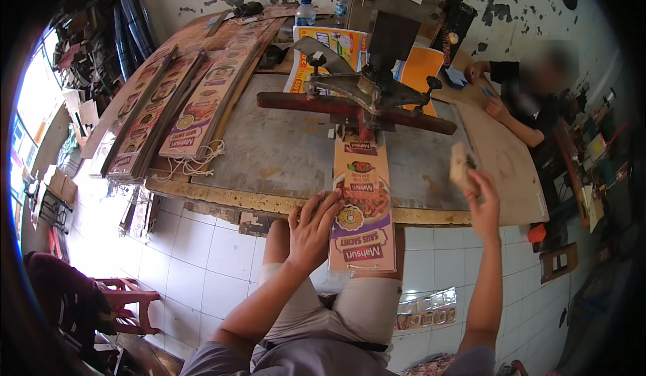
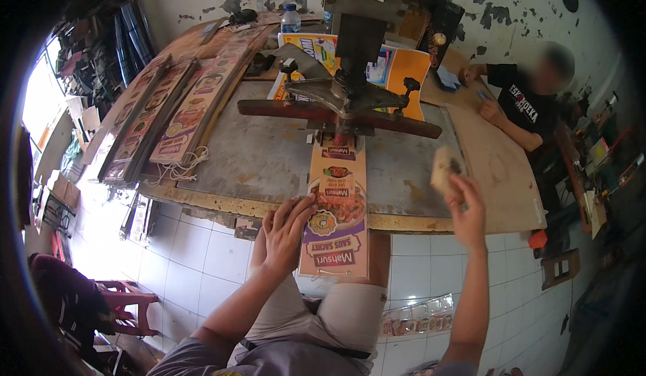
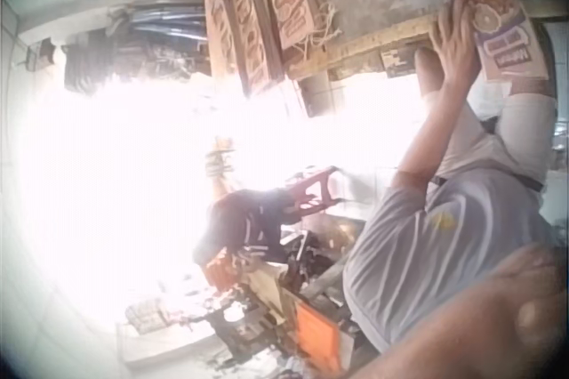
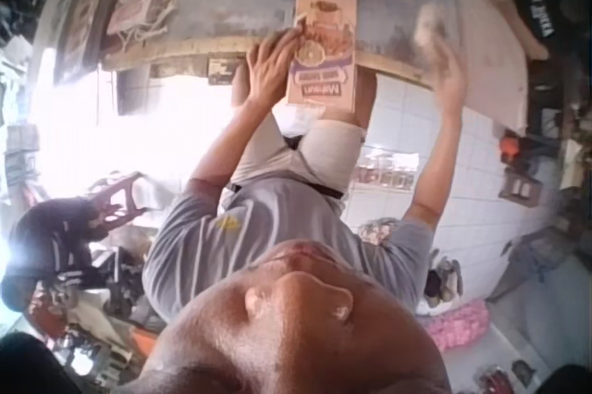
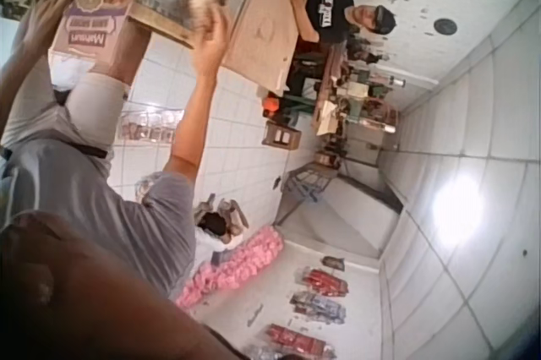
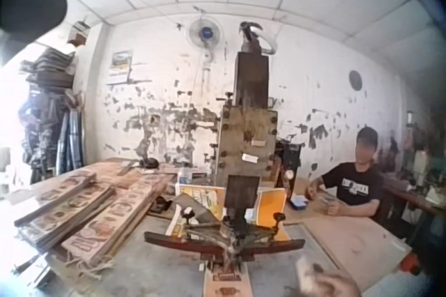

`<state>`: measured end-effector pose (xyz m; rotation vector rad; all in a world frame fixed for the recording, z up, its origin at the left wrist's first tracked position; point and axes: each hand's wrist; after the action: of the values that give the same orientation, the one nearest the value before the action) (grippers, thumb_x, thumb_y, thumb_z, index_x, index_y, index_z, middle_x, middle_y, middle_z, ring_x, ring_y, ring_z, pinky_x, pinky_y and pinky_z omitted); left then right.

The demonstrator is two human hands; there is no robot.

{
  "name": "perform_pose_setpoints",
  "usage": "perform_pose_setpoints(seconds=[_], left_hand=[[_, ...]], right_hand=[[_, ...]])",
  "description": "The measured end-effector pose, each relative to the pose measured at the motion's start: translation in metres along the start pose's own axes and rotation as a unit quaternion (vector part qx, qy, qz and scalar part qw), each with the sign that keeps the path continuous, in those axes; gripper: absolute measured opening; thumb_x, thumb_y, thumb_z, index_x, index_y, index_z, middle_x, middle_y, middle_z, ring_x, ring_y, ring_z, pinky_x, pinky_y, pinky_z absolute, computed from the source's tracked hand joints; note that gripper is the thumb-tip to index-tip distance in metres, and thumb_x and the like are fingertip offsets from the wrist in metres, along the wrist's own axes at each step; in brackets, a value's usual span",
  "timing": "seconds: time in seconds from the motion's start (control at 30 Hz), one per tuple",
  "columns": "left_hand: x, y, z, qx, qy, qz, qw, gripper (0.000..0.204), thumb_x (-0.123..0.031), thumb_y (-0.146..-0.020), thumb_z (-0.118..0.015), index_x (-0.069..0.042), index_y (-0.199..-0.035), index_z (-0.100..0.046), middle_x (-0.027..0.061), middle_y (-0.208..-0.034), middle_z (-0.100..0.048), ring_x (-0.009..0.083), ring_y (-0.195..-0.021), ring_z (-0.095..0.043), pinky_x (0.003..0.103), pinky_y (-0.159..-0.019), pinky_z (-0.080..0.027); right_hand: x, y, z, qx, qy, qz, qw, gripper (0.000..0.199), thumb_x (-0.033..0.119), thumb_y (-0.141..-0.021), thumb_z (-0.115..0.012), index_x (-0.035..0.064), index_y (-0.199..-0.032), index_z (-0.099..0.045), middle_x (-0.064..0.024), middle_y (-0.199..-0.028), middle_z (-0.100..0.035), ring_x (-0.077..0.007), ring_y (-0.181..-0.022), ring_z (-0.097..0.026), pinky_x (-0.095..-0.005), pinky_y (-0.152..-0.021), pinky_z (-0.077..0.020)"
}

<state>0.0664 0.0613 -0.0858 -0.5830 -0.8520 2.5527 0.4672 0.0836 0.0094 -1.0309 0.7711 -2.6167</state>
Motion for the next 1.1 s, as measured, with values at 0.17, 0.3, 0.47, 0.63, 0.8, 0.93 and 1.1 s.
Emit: perform_pose_setpoints(seconds=[0.17, 0.3, 0.47, 0.63, 0.8, 0.93, 1.1], left_hand=[[0.002, 0.003, -0.004, -0.01, 0.012, -0.009, 1.0, 0.055, -0.016, -0.092, -0.069, -0.013, -0.146, -0.061, -0.0015, -0.162, -0.057, 0.022, -0.147, -0.049, 0.043, -0.119, -0.028], [0.004, 0.005, -0.004, -0.018, -0.003, -0.014, 1.0, 0.058, -0.015, -0.091, -0.069, -0.013, -0.148, -0.06, -0.0018, -0.163, -0.056, 0.0227, -0.147, -0.049, 0.044, -0.12, -0.028], [0.001, 0.004, -0.005, -0.024, 0.027, -0.007, 0.999, 0.059, -0.015, -0.09, -0.069, -0.015, -0.148, -0.059, -0.002, -0.162, -0.057, 0.0227, -0.148, -0.049, 0.045, -0.12, -0.029], [0.002, 0.003, 0.0, -0.018, 0.045, -0.003, 0.999, 0.059, -0.015, -0.089, -0.07, -0.016, -0.148, -0.059, -0.0027, -0.161, -0.057, 0.0231, -0.148, -0.049, 0.045, -0.12, -0.03], [0.005, 0.002, 0.0, -0.02, 0.044, -0.009, 0.999, 0.061, -0.016, -0.089, -0.071, -0.016, -0.148, -0.059, -0.003, -0.161, -0.057, 0.0228, -0.147, -0.049, 0.045, -0.119, -0.03], [0.006, 0.0, -0.003, -0.029, 0.038, -0.01, 0.999, 0.057, -0.018, -0.09, -0.071, -0.016, -0.146, -0.061, -0.0038, -0.16, -0.059, 0.0218, -0.146, -0.05, 0.042, -0.118, -0.03], [0.003, -0.002, -0.004, -0.023, 0.037, -0.001, 0.999, 0.054, -0.02, -0.092, -0.07, -0.017, -0.145, -0.063, -0.0048, -0.159, -0.06, 0.0204, -0.145, -0.051, 0.039, -0.117, -0.029]], right_hand=[[0.099, 0.037, -0.032, 0.1, -0.045, 0.113, 0.988, 0.043, 0.004, -0.094, -0.08, 0.0019, -0.136, -0.069, -0.0124, -0.14, -0.064, -0.0298, -0.129, -0.065, -0.0436, -0.106, -0.0556], [0.14, 0.031, -0.069, 0.142, -0.061, 0.176, 0.972, 0.045, 0.006, -0.092, -0.081, 0.0037, -0.135, -0.07, -0.0118, -0.138, -0.065, -0.0331, -0.129, -0.064, -0.0445, -0.106, -0.0543], [0.139, 0.005, -0.112, 0.139, -0.043, 0.187, 0.972, 0.041, 0.005, -0.095, -0.079, 0.0049, -0.135, -0.07, -0.01, -0.139, -0.064, -0.0321, -0.129, -0.063, -0.0436, -0.105, -0.0539], [0.119, -0.035, -0.146, 0.14, -0.056, 0.152, 0.977, 0.041, 0.003, -0.095, -0.076, 0.0055, -0.135, -0.068, -0.0121, -0.14, -0.062, -0.0359, -0.129, -0.062, -0.0442, -0.108, -0.0529], [0.104, -0.061, -0.16, 0.138, -0.036, 0.16, 0.977, 0.041, 0.002, -0.094, -0.075, 0.0056, -0.134, -0.068, -0.0126, -0.14, -0.062, -0.0376, -0.132, -0.06, -0.0458, -0.11, -0.0506], [0.094, -0.072, -0.167, 0.122, -0.019, 0.185, 0.975, 0.041, 0.002, -0.094, -0.075, 0.0065, -0.133, -0.067, -0.0113, -0.137, -0.062, -0.0374, -0.129, -0.061, -0.0468, -0.108, -0.0513], [0.087, -0.072, -0.17, 0.13, -0.036, 0.177, 0.975, 0.041, 0.002, -0.094, -0.074, 0.0071, -0.134, -0.067, -0.0108, -0.138, -0.063, -0.0369, -0.129, -0.06, -0.047, -0.109, -0.0507]])
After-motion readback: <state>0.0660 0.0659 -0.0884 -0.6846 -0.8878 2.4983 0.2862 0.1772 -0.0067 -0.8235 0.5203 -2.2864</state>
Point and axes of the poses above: each hand's wrist, its own y-axis away from the middle knuckle, its own z-axis out of the back of the hand, x = y × z
